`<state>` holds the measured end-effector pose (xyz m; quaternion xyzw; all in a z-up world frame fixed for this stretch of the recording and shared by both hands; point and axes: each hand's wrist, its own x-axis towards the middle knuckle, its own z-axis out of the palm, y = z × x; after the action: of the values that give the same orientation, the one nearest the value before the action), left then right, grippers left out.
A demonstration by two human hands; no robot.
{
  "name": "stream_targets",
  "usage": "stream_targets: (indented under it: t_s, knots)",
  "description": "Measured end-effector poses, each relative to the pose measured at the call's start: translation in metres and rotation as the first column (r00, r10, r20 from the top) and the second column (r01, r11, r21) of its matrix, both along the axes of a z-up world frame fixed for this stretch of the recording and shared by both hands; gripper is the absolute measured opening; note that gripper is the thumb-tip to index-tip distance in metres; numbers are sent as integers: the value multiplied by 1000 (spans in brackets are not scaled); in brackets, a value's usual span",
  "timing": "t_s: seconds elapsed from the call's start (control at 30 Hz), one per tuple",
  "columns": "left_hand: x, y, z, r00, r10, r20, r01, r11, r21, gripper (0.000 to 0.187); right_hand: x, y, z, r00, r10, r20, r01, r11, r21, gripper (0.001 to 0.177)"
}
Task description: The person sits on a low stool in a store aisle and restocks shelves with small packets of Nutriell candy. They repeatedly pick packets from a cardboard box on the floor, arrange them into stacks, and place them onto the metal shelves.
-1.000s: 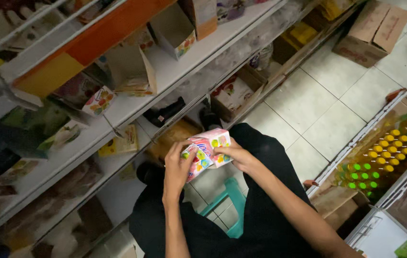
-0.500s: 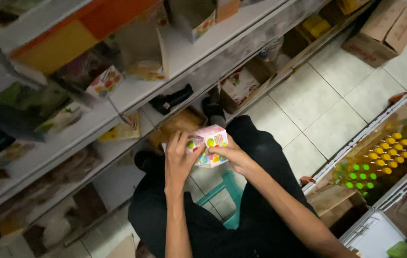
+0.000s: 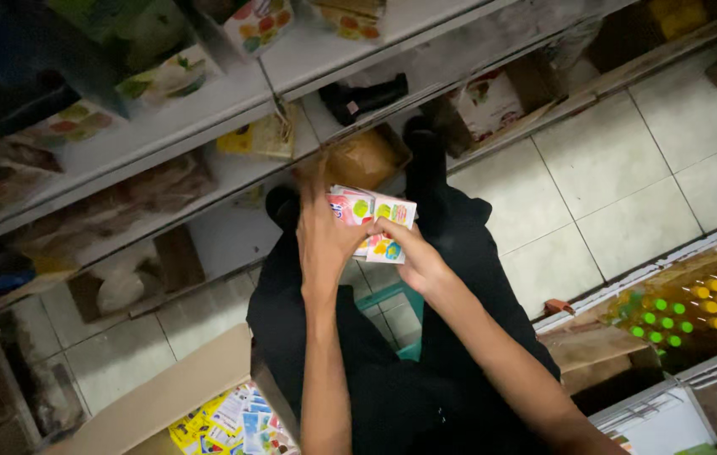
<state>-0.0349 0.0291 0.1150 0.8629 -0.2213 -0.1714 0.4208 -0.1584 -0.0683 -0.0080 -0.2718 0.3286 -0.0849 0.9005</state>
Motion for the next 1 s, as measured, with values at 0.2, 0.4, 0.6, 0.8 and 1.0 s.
stream_targets:
  t_s: [0.2, 0.4, 0.6, 0.8, 1.0]
  knots:
    - [9, 13, -10, 972, -164, 167, 202, 949, -240, 109, 15, 7, 8, 1000, 15, -28, -15, 999, -33, 35]
    - [22, 25, -27, 952, -243, 187, 295, 893, -340, 88, 26, 4, 38, 995, 99, 2, -96, 974, -207, 49]
    - [27, 24, -29, 950, -271, 153, 309, 880, -361, 82, 26, 1, 48, 997, 77, 4, -74, 974, -212, 51]
    - [42, 30, -16, 972, -228, 54, 231, 897, -376, 96, 17, -11, 37, 999, 33, -9, -33, 999, -38, 43]
    - [20, 35, -27, 975, -147, -167, 87, 943, -322, 105, 12, -2, 21, 994, 52, 100, -45, 996, -74, 26]
